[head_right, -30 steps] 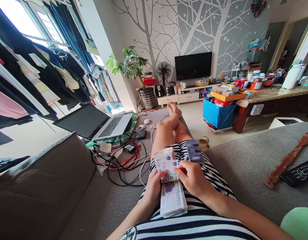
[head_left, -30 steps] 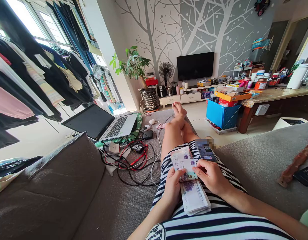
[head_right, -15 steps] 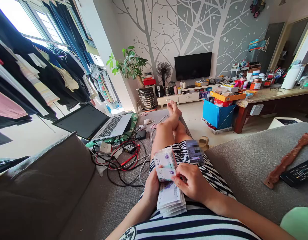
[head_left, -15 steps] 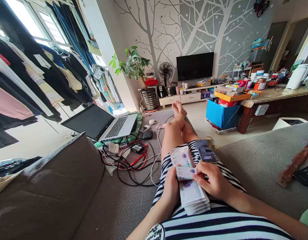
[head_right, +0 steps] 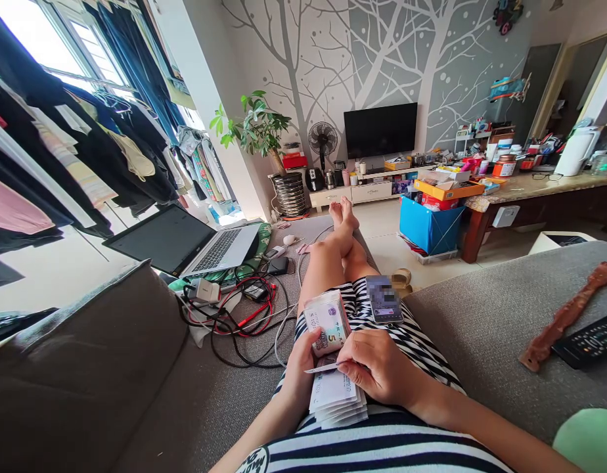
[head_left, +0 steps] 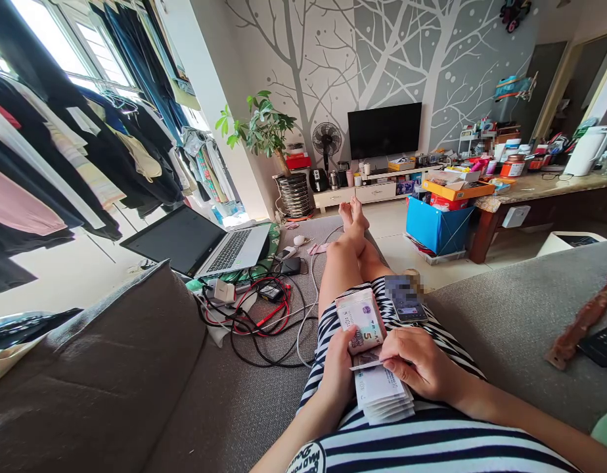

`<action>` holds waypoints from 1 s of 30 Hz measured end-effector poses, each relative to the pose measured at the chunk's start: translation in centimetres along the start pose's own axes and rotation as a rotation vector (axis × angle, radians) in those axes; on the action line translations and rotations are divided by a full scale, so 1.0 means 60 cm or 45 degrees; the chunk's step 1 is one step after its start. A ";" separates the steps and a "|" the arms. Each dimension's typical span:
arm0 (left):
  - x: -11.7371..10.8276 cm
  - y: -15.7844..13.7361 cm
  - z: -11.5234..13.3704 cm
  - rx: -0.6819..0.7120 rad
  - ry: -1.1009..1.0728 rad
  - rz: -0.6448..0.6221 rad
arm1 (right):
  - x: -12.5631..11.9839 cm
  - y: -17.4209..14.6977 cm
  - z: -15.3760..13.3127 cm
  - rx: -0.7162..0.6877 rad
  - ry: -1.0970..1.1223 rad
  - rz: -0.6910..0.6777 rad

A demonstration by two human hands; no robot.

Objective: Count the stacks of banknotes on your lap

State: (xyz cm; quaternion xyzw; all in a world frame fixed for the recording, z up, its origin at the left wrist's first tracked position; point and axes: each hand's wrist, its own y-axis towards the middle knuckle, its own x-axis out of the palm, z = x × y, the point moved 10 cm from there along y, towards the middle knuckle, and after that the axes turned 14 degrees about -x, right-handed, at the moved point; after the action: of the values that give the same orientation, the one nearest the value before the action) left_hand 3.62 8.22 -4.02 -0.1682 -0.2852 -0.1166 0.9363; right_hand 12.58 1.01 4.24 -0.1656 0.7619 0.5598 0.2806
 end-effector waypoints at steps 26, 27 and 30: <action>-0.006 0.000 -0.001 0.025 -0.013 0.006 | 0.005 -0.005 -0.004 -0.041 0.009 -0.027; -0.006 0.000 -0.001 0.027 -0.016 0.003 | 0.005 -0.005 -0.004 -0.043 0.011 -0.026; -0.005 0.000 0.000 0.030 -0.025 -0.005 | 0.006 -0.006 -0.004 -0.042 0.010 -0.038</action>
State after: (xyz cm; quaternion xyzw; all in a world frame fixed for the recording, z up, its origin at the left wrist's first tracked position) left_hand 3.37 8.24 -4.16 -0.1577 -0.2961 -0.1132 0.9352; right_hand 12.44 0.66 3.82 -0.1837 0.7511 0.5673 0.2833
